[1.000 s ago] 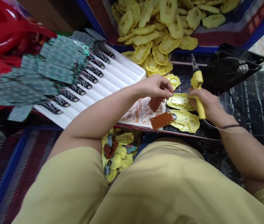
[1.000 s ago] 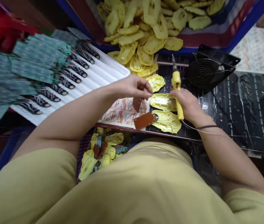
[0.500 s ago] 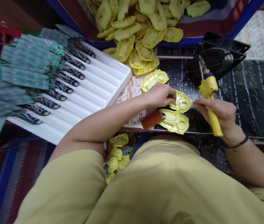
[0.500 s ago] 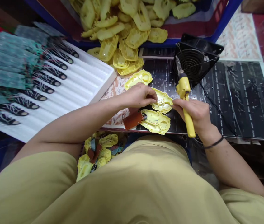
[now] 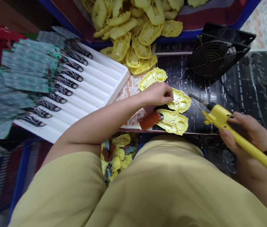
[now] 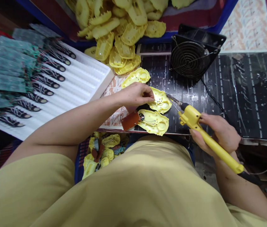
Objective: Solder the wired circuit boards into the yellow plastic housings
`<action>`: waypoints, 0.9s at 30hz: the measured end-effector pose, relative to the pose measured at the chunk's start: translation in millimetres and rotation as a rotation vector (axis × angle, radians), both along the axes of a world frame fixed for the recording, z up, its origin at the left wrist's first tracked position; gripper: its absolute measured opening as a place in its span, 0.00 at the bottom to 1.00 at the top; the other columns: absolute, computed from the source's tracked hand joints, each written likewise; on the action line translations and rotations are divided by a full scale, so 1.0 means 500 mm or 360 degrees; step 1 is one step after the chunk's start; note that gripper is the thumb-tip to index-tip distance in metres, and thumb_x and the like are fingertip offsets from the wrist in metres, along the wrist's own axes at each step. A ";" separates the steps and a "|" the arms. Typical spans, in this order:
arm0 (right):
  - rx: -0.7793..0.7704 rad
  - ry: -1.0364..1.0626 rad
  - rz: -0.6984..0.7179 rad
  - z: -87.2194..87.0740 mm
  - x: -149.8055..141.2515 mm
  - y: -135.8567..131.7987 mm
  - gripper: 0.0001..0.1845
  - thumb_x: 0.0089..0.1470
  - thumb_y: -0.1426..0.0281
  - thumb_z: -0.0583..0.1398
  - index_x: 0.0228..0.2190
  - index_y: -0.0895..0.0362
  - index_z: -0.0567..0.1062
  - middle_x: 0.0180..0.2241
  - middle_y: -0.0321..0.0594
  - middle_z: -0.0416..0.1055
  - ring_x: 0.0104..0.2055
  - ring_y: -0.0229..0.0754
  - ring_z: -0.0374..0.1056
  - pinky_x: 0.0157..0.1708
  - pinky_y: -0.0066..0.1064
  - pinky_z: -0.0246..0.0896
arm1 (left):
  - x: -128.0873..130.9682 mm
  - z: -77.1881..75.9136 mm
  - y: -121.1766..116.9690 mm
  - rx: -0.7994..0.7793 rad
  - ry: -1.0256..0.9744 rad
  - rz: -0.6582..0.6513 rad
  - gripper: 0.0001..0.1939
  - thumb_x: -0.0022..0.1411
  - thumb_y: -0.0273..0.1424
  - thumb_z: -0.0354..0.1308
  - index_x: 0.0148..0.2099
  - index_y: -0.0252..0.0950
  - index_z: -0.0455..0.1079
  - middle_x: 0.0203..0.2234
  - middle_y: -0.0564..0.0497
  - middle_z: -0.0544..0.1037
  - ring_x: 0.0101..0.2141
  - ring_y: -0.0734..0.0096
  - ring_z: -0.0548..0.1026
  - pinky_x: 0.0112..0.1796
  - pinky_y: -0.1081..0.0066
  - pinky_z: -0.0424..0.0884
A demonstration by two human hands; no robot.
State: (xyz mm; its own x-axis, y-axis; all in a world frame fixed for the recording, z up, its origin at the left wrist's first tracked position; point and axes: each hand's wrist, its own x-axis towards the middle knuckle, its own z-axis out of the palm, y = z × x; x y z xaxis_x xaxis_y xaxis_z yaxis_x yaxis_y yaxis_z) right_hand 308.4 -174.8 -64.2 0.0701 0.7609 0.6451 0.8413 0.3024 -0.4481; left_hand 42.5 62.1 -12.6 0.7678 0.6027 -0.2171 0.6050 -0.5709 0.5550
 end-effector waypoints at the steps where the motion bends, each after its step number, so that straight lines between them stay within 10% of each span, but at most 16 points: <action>1: 0.0053 -0.0024 0.0085 0.008 -0.015 0.006 0.22 0.61 0.59 0.72 0.56 0.41 0.80 0.40 0.38 0.85 0.34 0.49 0.83 0.32 0.38 0.82 | 0.000 0.001 0.000 0.0005 0.0001 -0.0007 0.05 0.60 0.26 0.67 0.37 0.38 0.85 0.30 0.52 0.85 0.39 0.65 0.82 0.50 0.67 0.73; 7: 0.0274 -0.0155 0.0407 0.036 -0.058 0.033 0.12 0.58 0.70 0.74 0.41 0.46 0.80 0.30 0.30 0.83 0.26 0.44 0.80 0.23 0.32 0.78 | 0.002 0.003 -0.001 0.0062 0.0056 -0.0052 0.06 0.60 0.27 0.67 0.37 0.38 0.86 0.32 0.51 0.86 0.39 0.64 0.82 0.48 0.68 0.74; 14: 0.0181 -0.0281 0.0126 0.034 -0.058 0.031 0.17 0.64 0.68 0.70 0.54 0.49 0.80 0.38 0.38 0.87 0.32 0.43 0.83 0.31 0.29 0.81 | 0.010 0.004 0.002 0.0039 0.0036 0.0013 0.09 0.61 0.26 0.64 0.41 0.36 0.85 0.33 0.50 0.85 0.39 0.65 0.81 0.48 0.67 0.74; 27: 0.0156 -0.0013 0.0365 0.016 -0.047 0.057 0.10 0.58 0.71 0.75 0.36 0.45 0.81 0.33 0.32 0.85 0.29 0.46 0.82 0.25 0.35 0.82 | 0.030 0.006 -0.008 0.0124 0.0166 0.0062 0.09 0.60 0.29 0.65 0.41 0.38 0.84 0.38 0.47 0.85 0.47 0.57 0.81 0.52 0.63 0.74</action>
State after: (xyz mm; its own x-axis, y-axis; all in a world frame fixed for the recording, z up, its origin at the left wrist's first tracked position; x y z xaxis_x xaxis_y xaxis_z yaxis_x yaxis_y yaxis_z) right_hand 285.0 -146.2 -56.2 -0.1027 0.6898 0.7166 0.7493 0.5275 -0.4004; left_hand 57.5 57.9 -9.3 0.7191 0.6500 -0.2459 0.6799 -0.5847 0.4425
